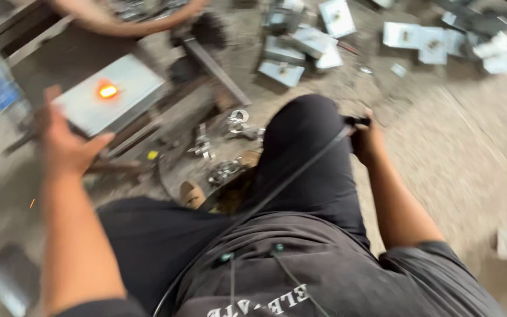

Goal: The person sits on the floor and uses a welding torch to attach metal rings to small metal plates. They repeatedly pick up plates and rings, position them, weld them together, and place the finished pieces on the floor.

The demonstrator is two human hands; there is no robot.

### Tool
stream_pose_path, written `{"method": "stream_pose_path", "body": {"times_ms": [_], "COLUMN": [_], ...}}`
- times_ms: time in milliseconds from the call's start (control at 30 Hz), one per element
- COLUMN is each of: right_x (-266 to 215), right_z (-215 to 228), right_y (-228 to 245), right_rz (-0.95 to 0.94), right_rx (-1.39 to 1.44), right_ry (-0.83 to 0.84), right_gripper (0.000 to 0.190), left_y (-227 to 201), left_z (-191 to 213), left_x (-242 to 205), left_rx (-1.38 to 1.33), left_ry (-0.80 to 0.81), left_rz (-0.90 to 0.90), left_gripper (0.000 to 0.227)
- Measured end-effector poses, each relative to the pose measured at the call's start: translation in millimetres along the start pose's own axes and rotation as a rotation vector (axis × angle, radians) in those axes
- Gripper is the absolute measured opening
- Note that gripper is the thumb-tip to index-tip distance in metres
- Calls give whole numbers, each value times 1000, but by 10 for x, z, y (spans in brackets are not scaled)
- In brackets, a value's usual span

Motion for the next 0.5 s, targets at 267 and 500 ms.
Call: {"method": "stream_pose_path", "body": {"times_ms": [267,500], "right_x": [-116,-300], "right_z": [161,237], "right_y": [229,311], "right_rz": [230,362], "right_rx": [-277,-288], "right_ry": [-212,-241], "right_gripper": [56,47], "left_y": [-1645,-3133], "left_z": [379,-758], "left_x": [745,1521], "left_rx": [489,325], "left_ry": [420,710], "left_rz": [-328,-537], "left_gripper": [92,103]}}
Point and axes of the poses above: each hand's wrist, its own x-axis towards the middle knuckle, its own z-axis out of the back of the hand, y = z × x, the point moved 2 cm from there along x, towards the middle knuckle, and after that the axes turned 1 degree about z, right-handed, at the moved point
